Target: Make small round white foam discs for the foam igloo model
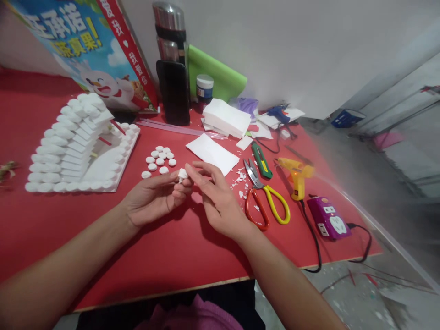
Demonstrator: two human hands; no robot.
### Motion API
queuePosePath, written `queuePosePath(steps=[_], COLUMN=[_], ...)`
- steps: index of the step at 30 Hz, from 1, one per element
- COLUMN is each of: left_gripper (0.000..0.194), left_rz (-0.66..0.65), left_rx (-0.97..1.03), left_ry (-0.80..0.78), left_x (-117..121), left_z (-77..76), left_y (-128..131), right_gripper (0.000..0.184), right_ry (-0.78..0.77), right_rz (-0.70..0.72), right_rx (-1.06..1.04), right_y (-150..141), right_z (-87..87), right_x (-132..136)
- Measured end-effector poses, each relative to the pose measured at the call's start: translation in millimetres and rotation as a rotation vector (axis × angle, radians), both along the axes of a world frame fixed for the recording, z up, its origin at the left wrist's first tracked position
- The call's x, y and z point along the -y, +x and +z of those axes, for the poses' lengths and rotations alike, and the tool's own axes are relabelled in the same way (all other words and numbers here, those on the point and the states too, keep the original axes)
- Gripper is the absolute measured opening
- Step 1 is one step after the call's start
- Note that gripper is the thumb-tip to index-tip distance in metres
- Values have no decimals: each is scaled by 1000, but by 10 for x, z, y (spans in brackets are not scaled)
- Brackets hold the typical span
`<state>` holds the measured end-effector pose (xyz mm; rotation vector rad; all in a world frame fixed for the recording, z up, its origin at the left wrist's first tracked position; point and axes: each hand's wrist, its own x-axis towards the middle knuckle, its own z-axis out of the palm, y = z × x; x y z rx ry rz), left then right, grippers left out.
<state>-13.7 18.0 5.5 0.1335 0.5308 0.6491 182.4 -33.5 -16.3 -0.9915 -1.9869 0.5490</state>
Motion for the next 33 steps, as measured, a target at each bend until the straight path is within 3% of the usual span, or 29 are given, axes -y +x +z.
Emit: queuePosePath(steps=[7, 18, 33], left_gripper=[32, 34, 10], left_rz=[47, 28, 48], left_rx=[-11, 18, -257], left_ry=[-21, -29, 201], left_x=[-3, -8, -22], left_z=[-59, -110, -188], left_y=[24, 12, 18], right_gripper=[78, 82, 65], right_ry=[186, 212, 293], right_rz=[-102, -134, -206], right_rx=[277, 360, 470], right_y=[-65, -46, 30], right_z=[-87, -120, -107], right_x=[-13, -27, -12])
